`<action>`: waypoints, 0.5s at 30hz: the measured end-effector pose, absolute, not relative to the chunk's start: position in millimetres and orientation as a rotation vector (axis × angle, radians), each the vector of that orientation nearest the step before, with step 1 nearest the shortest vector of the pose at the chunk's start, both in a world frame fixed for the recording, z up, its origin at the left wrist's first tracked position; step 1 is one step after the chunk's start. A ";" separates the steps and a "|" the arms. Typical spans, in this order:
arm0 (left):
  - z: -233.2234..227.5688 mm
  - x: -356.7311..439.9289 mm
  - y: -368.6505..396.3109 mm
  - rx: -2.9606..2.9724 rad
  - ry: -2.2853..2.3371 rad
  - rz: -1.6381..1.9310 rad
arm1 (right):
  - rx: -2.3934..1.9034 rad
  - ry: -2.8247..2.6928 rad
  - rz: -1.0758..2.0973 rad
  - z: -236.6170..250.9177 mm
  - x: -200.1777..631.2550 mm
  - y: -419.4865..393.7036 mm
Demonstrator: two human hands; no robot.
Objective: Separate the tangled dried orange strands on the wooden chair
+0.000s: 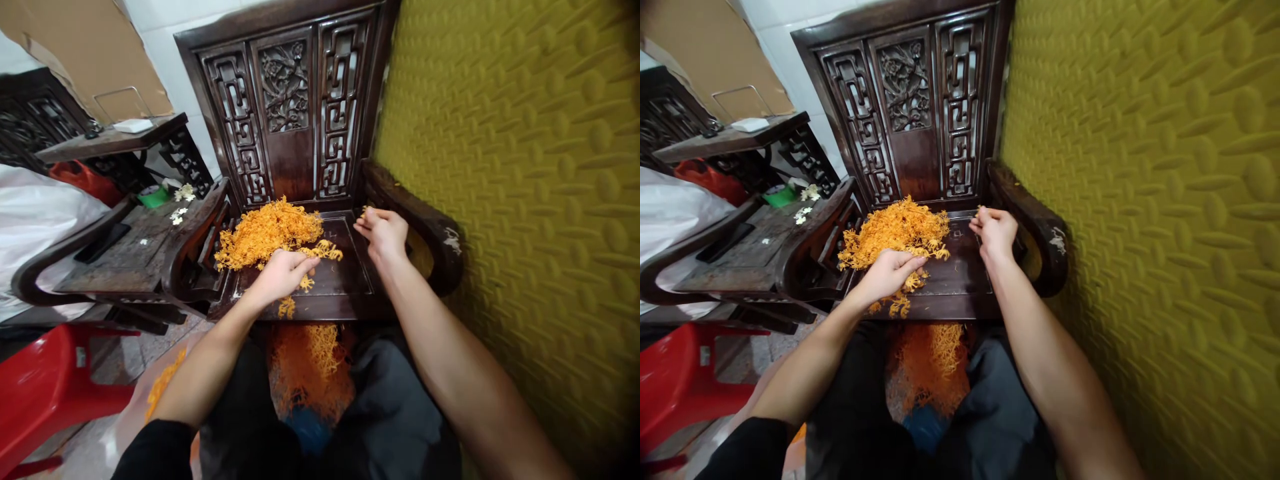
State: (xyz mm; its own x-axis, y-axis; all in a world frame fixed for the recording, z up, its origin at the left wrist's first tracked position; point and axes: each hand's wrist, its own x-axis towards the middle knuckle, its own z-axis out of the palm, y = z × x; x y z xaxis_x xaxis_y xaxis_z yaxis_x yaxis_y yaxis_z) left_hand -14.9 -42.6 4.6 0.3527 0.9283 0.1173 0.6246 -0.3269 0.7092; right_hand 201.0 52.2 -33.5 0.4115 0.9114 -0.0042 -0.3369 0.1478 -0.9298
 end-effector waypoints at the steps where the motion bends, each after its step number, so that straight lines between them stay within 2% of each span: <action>1: 6.7 -17.5 -43.5 2.056 1.333 0.689 | -1.063 -0.703 1.011 -33.6 205.7 53.6; 5: 7.0 -26.2 -41.4 2.101 1.282 0.620 | -0.926 -1.055 1.331 -26.5 205.1 37.6; 9: 5.0 -28.6 -39.1 2.174 1.201 0.562 | -0.930 -1.378 1.510 -16.4 189.4 14.8; 12: 7.6 -26.2 -40.4 2.211 1.183 0.568 | -0.989 -1.648 1.408 -16.7 182.2 13.6; 15: 12.6 -23.4 -44.1 2.197 1.175 0.560 | -1.065 -1.554 1.047 -22.8 185.0 30.9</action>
